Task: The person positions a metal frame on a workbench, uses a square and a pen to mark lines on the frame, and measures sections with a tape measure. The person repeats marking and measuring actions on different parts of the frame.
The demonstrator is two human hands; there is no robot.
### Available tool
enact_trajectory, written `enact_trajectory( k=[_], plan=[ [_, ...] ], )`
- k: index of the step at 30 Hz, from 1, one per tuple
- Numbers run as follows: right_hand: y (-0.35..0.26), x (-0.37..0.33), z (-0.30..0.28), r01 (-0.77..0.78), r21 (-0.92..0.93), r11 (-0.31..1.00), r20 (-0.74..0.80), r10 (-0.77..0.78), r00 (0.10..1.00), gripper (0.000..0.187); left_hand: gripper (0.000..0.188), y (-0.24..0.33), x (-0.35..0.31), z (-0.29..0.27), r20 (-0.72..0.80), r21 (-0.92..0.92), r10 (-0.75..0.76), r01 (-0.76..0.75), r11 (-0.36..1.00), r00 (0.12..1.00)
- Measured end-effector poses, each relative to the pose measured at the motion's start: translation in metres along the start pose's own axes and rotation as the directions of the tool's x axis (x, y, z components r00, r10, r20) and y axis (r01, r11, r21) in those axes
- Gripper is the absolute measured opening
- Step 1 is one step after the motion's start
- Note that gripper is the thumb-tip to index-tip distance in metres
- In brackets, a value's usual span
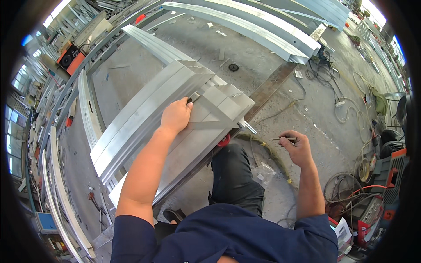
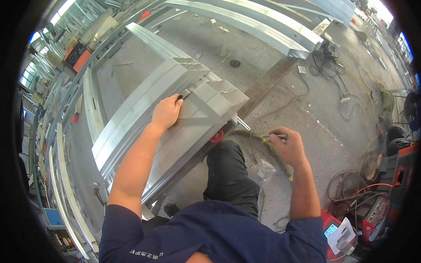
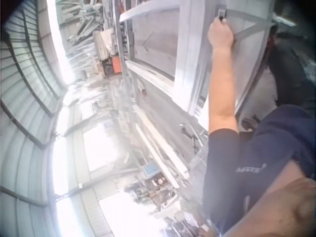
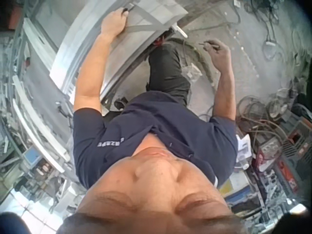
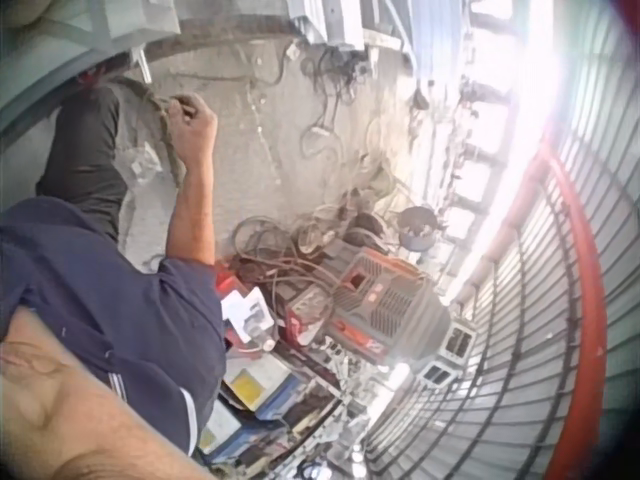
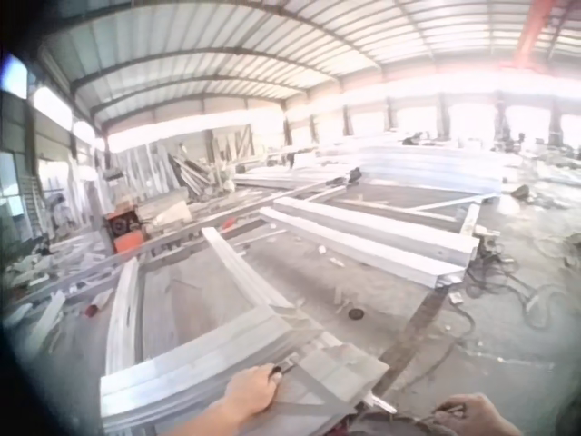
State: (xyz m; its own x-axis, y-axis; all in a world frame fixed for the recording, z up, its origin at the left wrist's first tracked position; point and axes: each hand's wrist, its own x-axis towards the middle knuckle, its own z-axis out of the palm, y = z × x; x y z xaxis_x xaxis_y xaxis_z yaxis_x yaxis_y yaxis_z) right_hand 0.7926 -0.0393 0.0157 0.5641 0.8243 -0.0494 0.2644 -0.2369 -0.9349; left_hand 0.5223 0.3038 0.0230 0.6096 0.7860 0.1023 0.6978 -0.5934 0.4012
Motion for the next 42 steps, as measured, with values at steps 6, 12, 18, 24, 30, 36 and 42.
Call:
enact_trajectory(
  k=[6, 12, 18, 24, 30, 36, 42],
  plan=[
    [0.007, -0.005, -0.003, -0.001, 0.035, 0.999, -0.048, 0.003, 0.999, 0.015, 0.033, 0.015, 0.013, 0.004, 0.012, -0.013, 0.016, -0.016, 1.0, 1.0],
    [0.009, -0.01, -0.004, -0.024, 0.032, 0.999, -0.064, 0.026, 0.998, 0.016, 0.04, 0.018, 0.019, -0.001, 0.101, -0.009, 0.022, -0.022, 1.0, 0.995],
    [0.011, -0.009, 0.001, 0.012, 0.025, 1.0, -0.068, -0.01, 0.998, 0.016, 0.041, 0.016, 0.019, 0.0, 0.09, -0.028, 0.041, -0.039, 0.999, 0.995],
    [0.006, -0.007, 0.005, 0.012, 0.004, 1.0, -0.063, -0.012, 0.998, 0.016, 0.042, 0.013, 0.019, 0.002, 0.084, -0.05, 0.053, -0.049, 0.998, 0.995],
    [0.004, -0.005, 0.006, 0.019, -0.006, 1.0, -0.059, -0.02, 0.998, 0.016, 0.04, 0.016, 0.018, -0.002, 0.109, -0.024, 0.042, -0.04, 0.999, 0.993],
    [0.001, -0.003, 0.006, 0.048, -0.025, 0.999, -0.066, -0.049, 0.997, 0.016, 0.038, 0.02, 0.016, -0.004, 0.106, -0.015, 0.031, -0.03, 0.999, 0.994],
    [-0.003, 0.004, 0.013, 0.014, 0.058, 0.998, -0.066, -0.01, 0.998, 0.016, 0.057, 0.013, 0.013, 0.004, 0.123, 0.048, 0.021, -0.027, 0.998, 0.992]
  ],
)
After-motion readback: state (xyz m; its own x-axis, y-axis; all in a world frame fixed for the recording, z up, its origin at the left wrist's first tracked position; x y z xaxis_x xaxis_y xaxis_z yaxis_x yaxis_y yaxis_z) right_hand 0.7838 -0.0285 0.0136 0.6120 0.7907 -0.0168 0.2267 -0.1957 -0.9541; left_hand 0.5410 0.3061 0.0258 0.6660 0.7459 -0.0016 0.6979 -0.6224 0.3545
